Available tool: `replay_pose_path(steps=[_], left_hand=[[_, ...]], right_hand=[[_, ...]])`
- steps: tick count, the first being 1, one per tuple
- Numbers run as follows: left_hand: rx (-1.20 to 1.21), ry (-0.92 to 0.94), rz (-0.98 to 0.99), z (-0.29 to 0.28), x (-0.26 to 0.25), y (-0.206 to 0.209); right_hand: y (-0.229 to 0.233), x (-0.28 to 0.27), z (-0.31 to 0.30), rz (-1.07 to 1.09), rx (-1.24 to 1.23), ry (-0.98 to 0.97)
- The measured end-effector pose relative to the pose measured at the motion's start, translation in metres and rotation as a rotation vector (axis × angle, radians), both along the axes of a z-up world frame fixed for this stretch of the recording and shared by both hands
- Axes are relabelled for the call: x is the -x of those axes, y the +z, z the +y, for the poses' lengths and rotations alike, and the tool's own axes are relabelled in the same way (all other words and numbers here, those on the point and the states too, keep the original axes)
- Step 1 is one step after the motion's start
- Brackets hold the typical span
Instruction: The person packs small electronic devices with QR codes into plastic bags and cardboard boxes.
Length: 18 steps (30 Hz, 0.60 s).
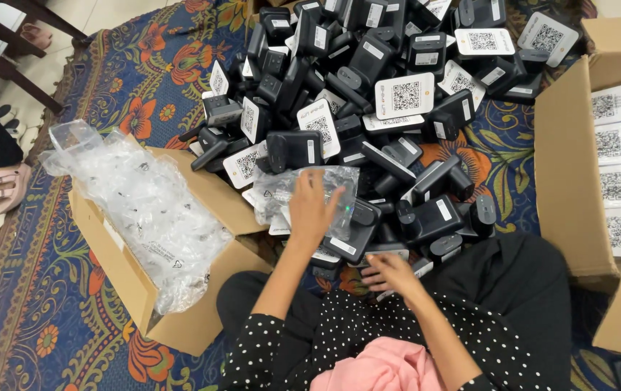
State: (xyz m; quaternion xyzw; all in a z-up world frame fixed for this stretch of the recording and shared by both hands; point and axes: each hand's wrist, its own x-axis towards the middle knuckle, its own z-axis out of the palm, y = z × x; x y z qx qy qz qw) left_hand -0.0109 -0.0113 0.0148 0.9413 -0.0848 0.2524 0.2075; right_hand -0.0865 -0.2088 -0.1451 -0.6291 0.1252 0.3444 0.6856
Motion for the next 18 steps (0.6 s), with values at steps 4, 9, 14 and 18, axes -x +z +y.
replay_pose_path(steps=[4, 9, 14, 18], left_hand=[[-0.028, 0.017, 0.062, -0.033, 0.006, -0.014], [-0.010, 0.043, 0.167, -0.022, 0.003, -0.048], [0.056, 0.019, 0.132, 0.002, 0.004, -0.016], [0.119, 0.022, 0.114, 0.012, 0.008, 0.013]], right_hand=[[-0.047, 0.005, 0.050, -0.004, -0.141, -0.173], [-0.046, 0.003, 0.066, -0.036, -0.256, -0.369], [0.010, 0.014, 0.055, -0.125, -0.295, -0.602], [0.033, 0.008, 0.024, -0.319, -0.361, -0.677]])
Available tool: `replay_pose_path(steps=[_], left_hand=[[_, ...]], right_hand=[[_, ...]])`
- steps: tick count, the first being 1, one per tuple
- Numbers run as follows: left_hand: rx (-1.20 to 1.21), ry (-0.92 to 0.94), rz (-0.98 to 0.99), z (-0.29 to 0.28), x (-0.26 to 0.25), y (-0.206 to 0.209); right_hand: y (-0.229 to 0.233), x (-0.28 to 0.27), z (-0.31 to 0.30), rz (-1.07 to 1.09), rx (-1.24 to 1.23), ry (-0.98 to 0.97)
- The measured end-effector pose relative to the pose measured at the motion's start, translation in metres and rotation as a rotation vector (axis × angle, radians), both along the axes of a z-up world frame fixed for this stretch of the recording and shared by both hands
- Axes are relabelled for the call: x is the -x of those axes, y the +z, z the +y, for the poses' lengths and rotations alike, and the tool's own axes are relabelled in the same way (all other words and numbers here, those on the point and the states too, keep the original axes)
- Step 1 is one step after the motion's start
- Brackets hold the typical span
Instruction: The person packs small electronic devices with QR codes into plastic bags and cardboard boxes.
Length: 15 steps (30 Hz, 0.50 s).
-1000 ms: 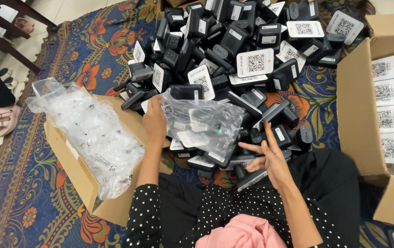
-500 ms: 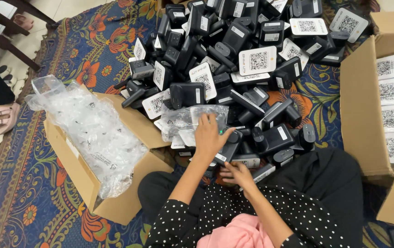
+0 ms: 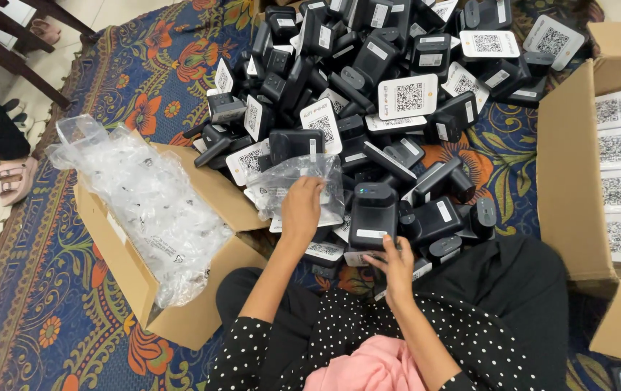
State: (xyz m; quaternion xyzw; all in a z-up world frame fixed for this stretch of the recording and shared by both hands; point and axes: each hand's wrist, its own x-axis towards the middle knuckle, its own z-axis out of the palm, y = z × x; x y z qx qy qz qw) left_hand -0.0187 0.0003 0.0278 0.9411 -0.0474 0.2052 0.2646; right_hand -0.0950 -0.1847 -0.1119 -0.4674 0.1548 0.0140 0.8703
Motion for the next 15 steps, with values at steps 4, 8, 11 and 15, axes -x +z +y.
replay_pose_path(steps=[4, 8, 11, 15], left_hand=[[0.035, -0.026, -0.024, 0.007, -0.008, 0.009], [0.024, -0.121, -0.031, -0.001, -0.009, 0.025], [-0.001, -0.176, 0.008, -0.019, -0.006, 0.045], [-0.070, -0.260, 0.015, -0.033, 0.000, 0.059]], right_hand=[[0.038, -0.011, -0.039, -0.075, 0.012, 0.010], [0.065, -0.015, -0.075, -0.233, -0.069, 0.139], [0.049, -0.018, -0.088, -0.279, -0.117, 0.198], [0.070, -0.015, -0.089, -0.253, 0.006, 0.279]])
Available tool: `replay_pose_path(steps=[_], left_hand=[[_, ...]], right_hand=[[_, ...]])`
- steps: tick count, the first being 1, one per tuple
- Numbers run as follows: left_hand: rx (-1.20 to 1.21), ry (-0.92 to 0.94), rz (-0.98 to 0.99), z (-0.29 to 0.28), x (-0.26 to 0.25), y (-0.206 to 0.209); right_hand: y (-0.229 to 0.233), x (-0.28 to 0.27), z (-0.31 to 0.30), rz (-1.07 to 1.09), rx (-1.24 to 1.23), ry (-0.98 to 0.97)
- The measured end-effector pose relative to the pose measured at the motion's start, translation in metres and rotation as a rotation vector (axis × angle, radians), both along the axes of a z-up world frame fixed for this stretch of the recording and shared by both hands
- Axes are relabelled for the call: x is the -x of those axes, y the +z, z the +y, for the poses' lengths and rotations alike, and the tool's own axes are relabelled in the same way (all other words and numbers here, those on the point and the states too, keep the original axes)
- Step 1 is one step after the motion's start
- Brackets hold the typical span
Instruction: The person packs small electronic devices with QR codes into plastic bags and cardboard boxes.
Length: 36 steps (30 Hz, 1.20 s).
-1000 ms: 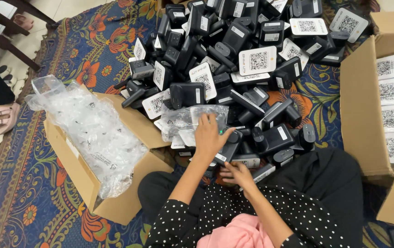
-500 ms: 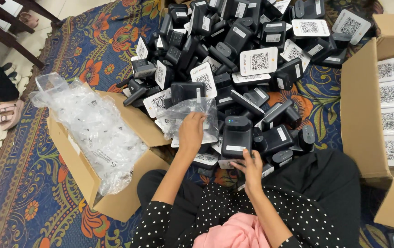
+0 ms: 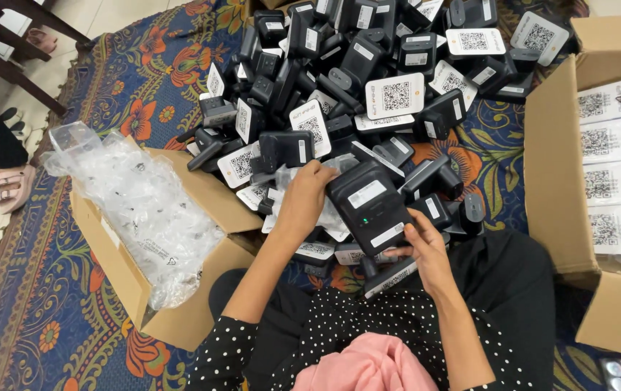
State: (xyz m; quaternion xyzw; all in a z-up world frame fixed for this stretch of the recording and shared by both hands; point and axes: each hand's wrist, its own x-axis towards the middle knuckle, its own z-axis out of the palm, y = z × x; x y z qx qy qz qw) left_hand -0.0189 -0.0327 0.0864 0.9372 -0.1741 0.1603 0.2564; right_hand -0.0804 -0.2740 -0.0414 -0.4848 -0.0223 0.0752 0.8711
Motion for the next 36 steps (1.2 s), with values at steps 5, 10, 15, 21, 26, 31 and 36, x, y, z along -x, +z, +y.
replay_pose_path(steps=[5, 10, 15, 21, 26, 31, 36], left_hand=[[-0.080, -0.063, -0.024, -0.003, 0.001, -0.004], [-0.100, -0.061, -0.011, -0.013, 0.001, -0.002], [-0.084, -0.114, 0.000, -0.032, 0.001, 0.007], [-0.123, -0.155, 0.009, -0.039, 0.002, 0.008], [-0.162, -0.143, -0.020, -0.046, 0.017, 0.010], [-0.262, -0.147, -0.100, -0.058, 0.020, 0.012], [-0.473, -0.298, -0.280, -0.074, 0.020, 0.004]], right_hand=[[-0.019, -0.002, -0.004, 0.030, 0.048, -0.006], [-0.025, -0.001, -0.004, 0.026, 0.167, -0.005], [-0.035, 0.001, 0.001, 0.031, 0.207, 0.074], [-0.045, 0.000, 0.003, 0.118, 0.145, 0.030], [-0.019, 0.000, -0.004, 0.189, 0.090, -0.024], [-0.016, 0.002, -0.007, 0.168, 0.147, -0.010], [-0.020, 0.003, 0.002, 0.191, 0.118, 0.027]])
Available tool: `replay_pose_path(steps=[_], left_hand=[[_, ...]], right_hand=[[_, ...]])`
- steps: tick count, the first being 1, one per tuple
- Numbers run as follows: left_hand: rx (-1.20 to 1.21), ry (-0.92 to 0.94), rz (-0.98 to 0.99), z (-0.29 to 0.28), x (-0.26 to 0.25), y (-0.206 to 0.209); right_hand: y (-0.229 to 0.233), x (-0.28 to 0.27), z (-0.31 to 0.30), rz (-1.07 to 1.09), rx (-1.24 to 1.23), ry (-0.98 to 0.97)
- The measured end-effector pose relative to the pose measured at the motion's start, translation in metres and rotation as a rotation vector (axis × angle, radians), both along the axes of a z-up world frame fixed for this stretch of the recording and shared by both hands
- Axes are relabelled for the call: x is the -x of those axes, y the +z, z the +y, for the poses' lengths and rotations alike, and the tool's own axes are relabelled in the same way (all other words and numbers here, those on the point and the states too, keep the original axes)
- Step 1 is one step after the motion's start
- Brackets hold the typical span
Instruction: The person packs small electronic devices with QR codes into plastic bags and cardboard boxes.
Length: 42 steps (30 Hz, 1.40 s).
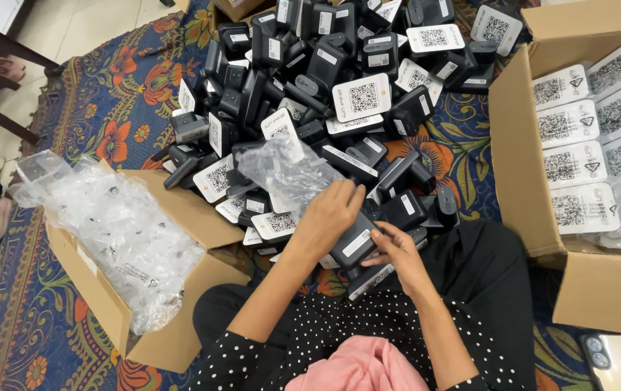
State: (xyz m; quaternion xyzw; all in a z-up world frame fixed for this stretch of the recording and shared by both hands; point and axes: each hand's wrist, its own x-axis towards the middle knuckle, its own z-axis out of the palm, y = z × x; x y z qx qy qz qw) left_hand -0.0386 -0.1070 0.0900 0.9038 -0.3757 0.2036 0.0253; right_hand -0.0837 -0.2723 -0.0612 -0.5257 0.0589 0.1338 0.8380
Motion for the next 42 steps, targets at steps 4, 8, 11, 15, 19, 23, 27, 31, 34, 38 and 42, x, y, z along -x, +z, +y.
replay_pose_path(steps=[4, 8, 11, 15, 19, 23, 27, 31, 34, 38, 42], left_hand=[[-0.040, -0.067, -0.059, -0.006, 0.017, -0.012], [-0.056, -0.139, -0.032, -0.007, 0.033, -0.023], [-0.054, -0.197, -0.013, -0.011, 0.043, -0.025], [-0.014, -0.263, -0.041, -0.017, 0.049, -0.029], [0.078, -0.303, -0.012, -0.015, 0.056, -0.031], [0.267, -0.332, 0.040, -0.017, 0.068, -0.017], [0.407, -0.318, 0.066, -0.017, 0.074, -0.013], [0.519, -0.264, 0.095, -0.016, 0.069, -0.006], [0.674, -0.160, 0.088, -0.008, 0.054, 0.001], [0.968, 0.130, 0.114, 0.006, 0.035, 0.011], [1.238, 0.250, 0.225, 0.032, 0.013, 0.006]], right_hand=[[-0.005, 0.000, 0.001, -0.021, -0.181, -0.048], [0.009, 0.002, -0.006, -0.036, -0.224, -0.116], [0.007, 0.004, -0.006, -0.041, -0.259, -0.171], [-0.002, 0.002, 0.003, -0.134, -0.323, -0.172], [-0.004, -0.002, 0.012, -0.117, -0.391, -0.165], [0.010, 0.004, 0.025, -0.148, -0.409, -0.092], [0.001, 0.006, 0.042, -0.067, -0.470, -0.150], [-0.063, -0.004, 0.048, -0.110, -0.347, -0.121], [-0.054, -0.011, 0.050, -0.183, -0.163, -0.080], [0.048, 0.000, 0.038, -0.370, 0.105, -0.021], [0.073, 0.012, 0.025, -0.714, 0.587, -0.386]])
